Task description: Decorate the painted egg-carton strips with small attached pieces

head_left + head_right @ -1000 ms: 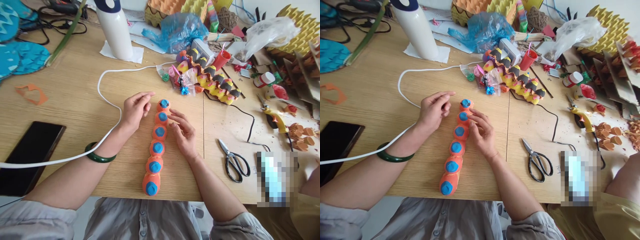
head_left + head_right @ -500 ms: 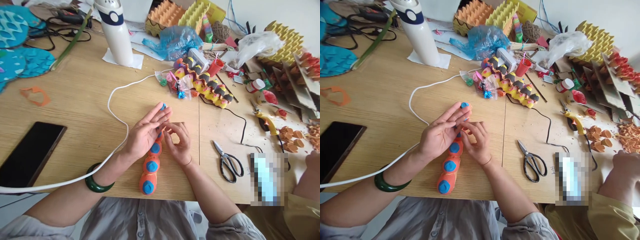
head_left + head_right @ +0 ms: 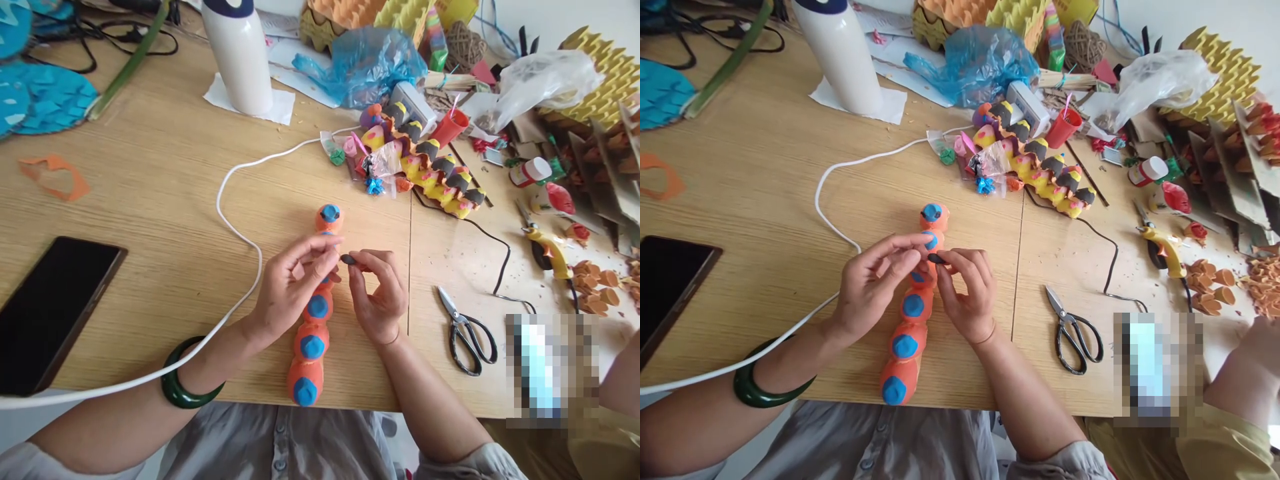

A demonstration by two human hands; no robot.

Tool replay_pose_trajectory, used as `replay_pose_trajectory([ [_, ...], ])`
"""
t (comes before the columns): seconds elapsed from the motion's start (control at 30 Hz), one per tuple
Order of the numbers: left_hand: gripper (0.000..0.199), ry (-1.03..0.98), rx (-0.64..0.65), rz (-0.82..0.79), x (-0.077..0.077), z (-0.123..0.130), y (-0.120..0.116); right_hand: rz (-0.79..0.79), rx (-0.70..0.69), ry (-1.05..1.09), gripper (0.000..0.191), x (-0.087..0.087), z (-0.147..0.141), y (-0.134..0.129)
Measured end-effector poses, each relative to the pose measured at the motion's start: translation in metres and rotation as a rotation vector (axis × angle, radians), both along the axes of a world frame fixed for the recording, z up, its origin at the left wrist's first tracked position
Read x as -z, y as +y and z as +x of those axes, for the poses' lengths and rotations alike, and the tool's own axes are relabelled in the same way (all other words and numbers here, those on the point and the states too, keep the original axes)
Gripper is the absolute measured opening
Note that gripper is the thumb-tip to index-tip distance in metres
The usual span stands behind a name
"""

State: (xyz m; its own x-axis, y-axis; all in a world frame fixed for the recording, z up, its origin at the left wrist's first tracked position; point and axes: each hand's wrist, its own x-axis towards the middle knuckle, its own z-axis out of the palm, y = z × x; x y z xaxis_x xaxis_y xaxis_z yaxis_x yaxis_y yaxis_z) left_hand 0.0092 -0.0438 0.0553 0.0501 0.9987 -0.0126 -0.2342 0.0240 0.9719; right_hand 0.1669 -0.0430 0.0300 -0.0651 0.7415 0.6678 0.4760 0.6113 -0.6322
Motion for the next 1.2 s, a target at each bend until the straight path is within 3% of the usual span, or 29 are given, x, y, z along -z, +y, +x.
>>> replay_pose_trajectory([
  [0.13,0.025,0.033,0.084,-0.022,-0.004,0.001,-0.002,-0.002,-0.026,0.004,0.029,0.001,0.001,0.001],
  [0.33,0.017,0.053,0.067,-0.062,-0.002,-0.001,0.002,-0.109,-0.098,0.097,0.029,0.003,-0.002,0.0],
  [0.67,0.034,0.024,0.085,-0.119,-0.001,-0.002,0.007,-0.161,-0.155,0.121,0.019,0.006,0.0,0.0],
  [0.8,0.037,0.148,0.025,-0.035,0.004,-0.006,0.011,-0.242,-0.126,0.168,0.015,0.007,-0.001,0.0],
  [0.97,0.026,0.307,-0.211,0.155,0.02,-0.014,0.024,-0.393,-0.025,0.281,0.012,0.011,-0.002,0.003],
  [1.2,0.043,0.509,-0.148,0.316,0.033,-0.02,0.029,-0.571,0.03,0.435,0.013,0.013,-0.002,0.011],
])
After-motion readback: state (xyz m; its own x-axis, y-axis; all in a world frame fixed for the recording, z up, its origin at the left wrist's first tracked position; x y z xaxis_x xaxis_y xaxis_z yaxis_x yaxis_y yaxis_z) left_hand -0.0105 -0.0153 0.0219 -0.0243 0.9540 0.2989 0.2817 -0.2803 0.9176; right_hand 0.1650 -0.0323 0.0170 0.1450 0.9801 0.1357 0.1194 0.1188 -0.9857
